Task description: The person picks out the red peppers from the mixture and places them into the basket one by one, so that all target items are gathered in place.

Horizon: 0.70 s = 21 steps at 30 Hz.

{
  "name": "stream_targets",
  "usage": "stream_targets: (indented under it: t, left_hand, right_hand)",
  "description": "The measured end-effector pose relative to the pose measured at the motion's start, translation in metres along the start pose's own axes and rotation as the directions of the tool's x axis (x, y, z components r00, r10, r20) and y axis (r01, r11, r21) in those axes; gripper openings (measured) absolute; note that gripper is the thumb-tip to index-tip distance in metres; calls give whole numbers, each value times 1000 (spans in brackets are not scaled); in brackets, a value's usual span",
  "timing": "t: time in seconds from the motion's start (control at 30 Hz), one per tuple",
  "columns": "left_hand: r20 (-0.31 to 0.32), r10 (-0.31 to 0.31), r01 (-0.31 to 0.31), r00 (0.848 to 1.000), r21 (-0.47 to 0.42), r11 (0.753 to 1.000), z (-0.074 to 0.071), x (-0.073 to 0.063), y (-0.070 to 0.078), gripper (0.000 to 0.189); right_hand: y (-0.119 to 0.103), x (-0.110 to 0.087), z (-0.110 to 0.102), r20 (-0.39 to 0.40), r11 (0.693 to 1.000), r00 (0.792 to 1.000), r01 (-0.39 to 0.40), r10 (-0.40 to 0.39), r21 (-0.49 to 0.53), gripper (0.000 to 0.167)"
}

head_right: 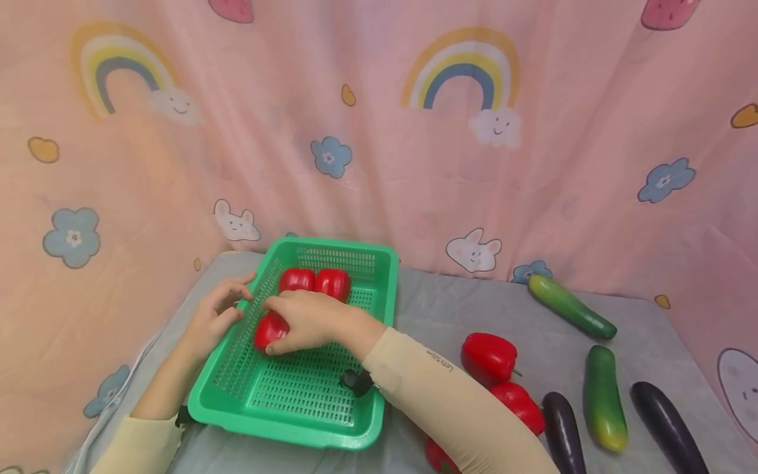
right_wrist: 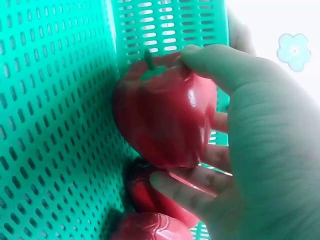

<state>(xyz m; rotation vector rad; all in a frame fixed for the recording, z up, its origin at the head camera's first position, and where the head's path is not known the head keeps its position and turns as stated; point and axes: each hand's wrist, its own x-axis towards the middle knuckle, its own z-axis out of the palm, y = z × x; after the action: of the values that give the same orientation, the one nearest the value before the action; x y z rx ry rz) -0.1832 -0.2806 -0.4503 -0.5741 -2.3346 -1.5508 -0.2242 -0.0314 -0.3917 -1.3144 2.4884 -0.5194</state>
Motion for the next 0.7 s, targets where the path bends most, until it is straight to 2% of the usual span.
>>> stream_targets:
  t: [0.4,0.7]
  left_hand:
    - [10,-14,14,1000,1,1000,0,-1,4,27]
    - [1,-10,10,1000,2,1000,1,1,5,27]
  right_hand:
    - [4,0,7,6,999,1000,31,-30,-36,78]
    - [5,2,9,-23,999,1000,2,-3,-39,84]
